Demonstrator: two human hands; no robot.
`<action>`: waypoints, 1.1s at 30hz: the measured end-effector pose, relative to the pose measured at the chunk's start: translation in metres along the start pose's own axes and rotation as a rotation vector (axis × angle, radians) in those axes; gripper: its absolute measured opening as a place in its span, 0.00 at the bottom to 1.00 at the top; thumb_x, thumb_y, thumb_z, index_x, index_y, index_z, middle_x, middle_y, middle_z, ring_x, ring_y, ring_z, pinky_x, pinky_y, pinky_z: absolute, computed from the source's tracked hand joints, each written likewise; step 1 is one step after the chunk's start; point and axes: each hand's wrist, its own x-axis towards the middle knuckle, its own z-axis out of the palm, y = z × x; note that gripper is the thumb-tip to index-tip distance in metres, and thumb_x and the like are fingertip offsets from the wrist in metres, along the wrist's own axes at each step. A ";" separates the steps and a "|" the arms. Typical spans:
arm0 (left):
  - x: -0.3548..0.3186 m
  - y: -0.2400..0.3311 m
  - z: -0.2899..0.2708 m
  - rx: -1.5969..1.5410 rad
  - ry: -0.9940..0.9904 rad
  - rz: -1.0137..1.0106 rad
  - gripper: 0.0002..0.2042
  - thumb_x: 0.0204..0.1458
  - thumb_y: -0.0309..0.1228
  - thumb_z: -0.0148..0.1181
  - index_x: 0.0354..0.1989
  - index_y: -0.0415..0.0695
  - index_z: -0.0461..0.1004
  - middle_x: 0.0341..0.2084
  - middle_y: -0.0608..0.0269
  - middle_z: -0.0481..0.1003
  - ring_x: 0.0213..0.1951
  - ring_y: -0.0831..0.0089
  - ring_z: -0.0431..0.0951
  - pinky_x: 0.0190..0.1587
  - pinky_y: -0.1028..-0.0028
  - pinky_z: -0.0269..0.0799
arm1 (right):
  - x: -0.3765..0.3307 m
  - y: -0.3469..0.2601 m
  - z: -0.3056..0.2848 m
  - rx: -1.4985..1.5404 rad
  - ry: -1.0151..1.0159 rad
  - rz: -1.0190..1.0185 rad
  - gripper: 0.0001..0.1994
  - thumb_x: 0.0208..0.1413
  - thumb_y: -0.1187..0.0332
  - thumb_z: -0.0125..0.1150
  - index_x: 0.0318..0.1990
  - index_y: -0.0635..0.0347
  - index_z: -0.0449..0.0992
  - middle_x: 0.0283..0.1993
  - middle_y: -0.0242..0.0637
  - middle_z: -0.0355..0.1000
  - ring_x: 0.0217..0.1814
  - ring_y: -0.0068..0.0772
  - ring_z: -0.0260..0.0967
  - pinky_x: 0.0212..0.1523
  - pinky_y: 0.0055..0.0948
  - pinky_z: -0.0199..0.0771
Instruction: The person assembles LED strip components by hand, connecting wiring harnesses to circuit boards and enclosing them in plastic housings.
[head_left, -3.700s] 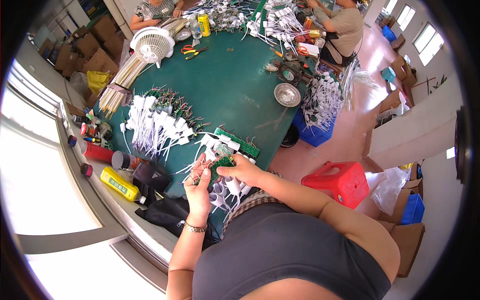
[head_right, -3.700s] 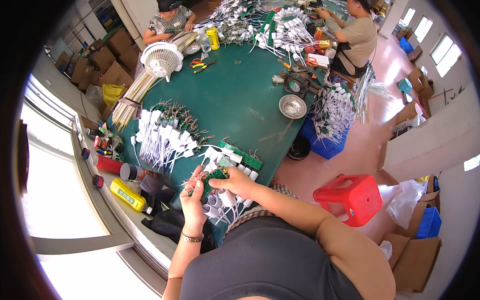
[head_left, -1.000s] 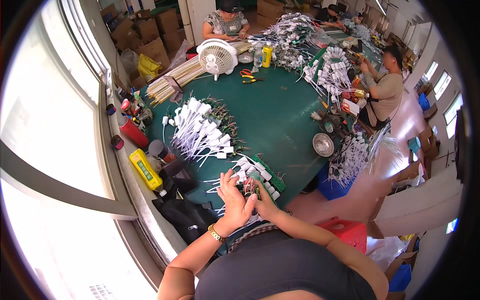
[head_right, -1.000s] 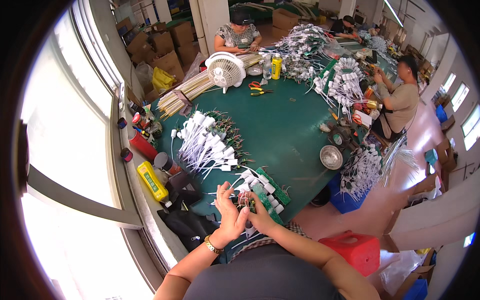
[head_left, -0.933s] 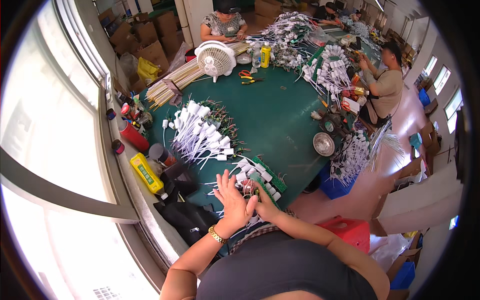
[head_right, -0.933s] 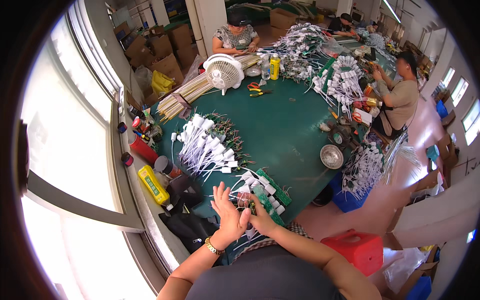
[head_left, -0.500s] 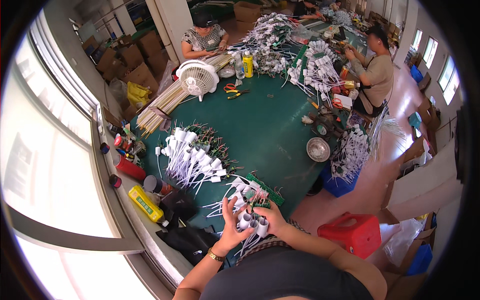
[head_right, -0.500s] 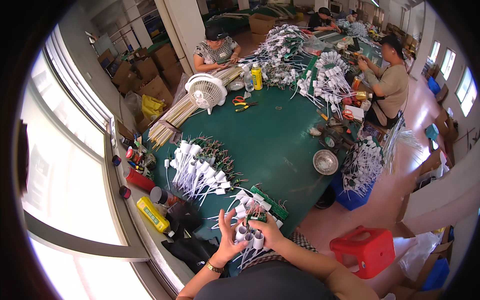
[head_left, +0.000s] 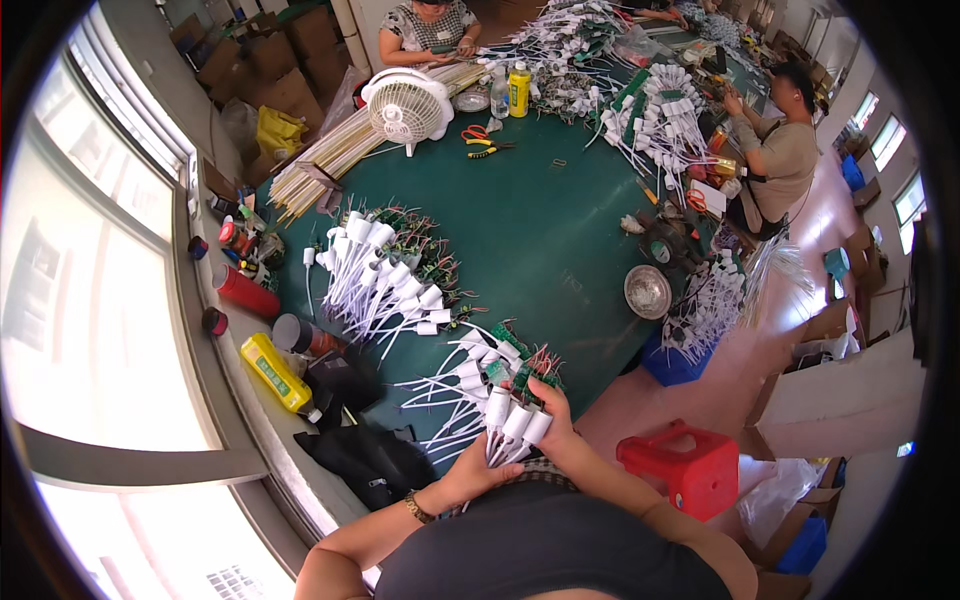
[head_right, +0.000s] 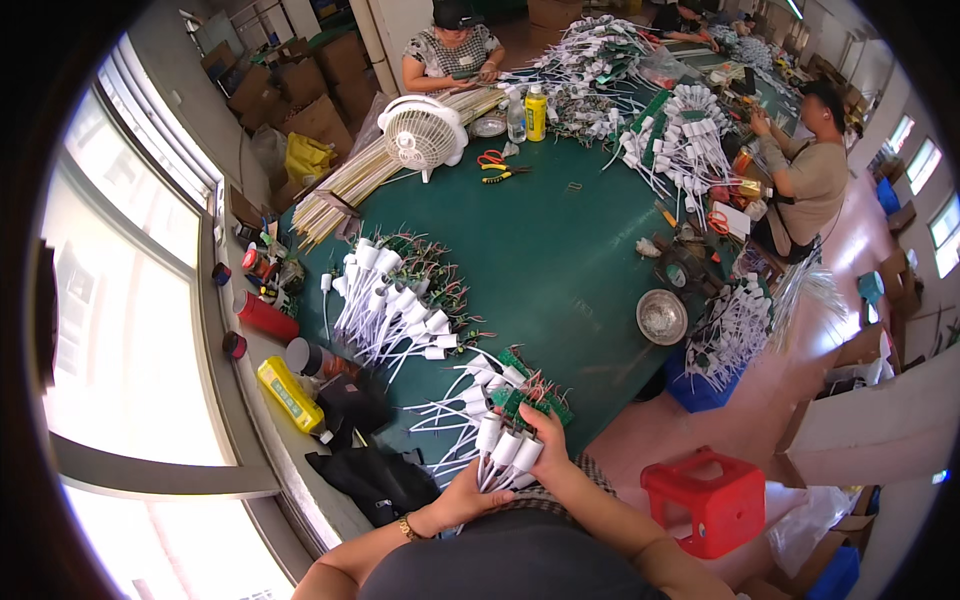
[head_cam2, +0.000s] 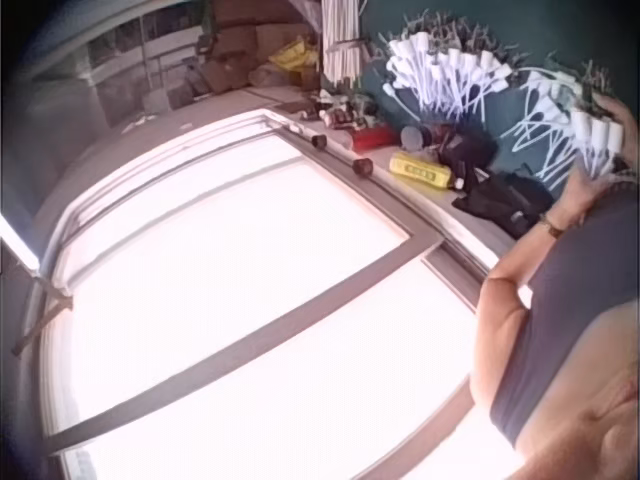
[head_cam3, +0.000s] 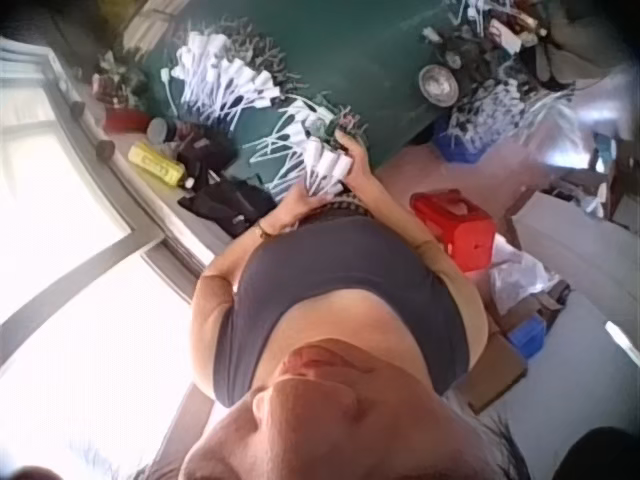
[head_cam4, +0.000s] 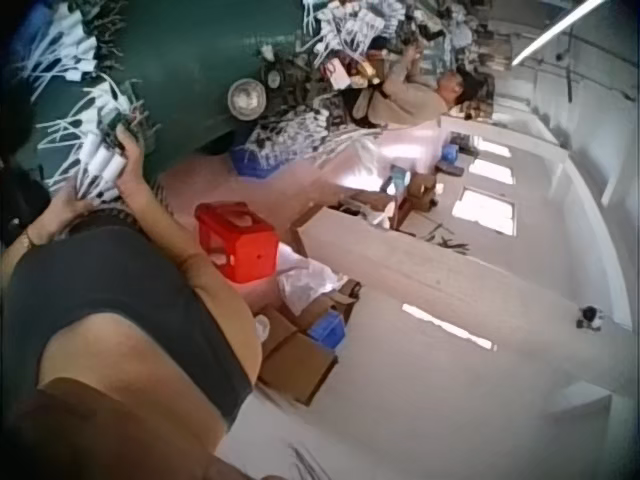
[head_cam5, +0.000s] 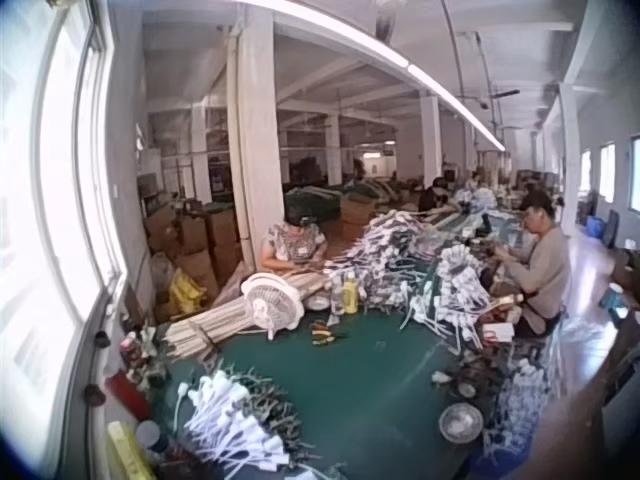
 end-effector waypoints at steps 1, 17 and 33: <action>0.003 0.002 -0.005 0.376 0.147 0.132 0.22 0.49 0.33 0.64 0.50 0.39 0.65 0.31 0.57 0.75 0.30 0.72 0.76 0.33 0.73 0.71 | 0.005 0.006 -0.011 0.061 -0.015 0.044 0.19 0.56 0.59 0.53 0.48 0.65 0.71 0.44 0.44 0.74 0.46 0.40 0.72 0.50 0.41 0.70; 0.102 0.201 -0.291 1.635 0.910 0.572 0.24 0.45 0.44 0.65 0.49 0.46 0.70 0.39 0.51 0.71 0.38 0.50 0.75 0.37 0.58 0.71 | 0.008 0.009 -0.045 -0.612 0.081 0.142 0.10 0.59 0.65 0.52 0.44 0.60 0.71 0.35 0.32 0.74 0.38 0.23 0.70 0.39 0.22 0.66; 0.095 0.157 -0.181 1.648 0.858 0.916 0.26 0.43 0.28 0.61 0.54 0.40 0.65 0.47 0.49 0.68 0.48 0.51 0.69 0.49 0.58 0.64 | -0.004 -0.005 -0.074 -1.263 0.048 -0.298 0.08 0.53 0.71 0.59 0.39 0.63 0.73 0.31 0.35 0.73 0.33 0.23 0.71 0.35 0.25 0.71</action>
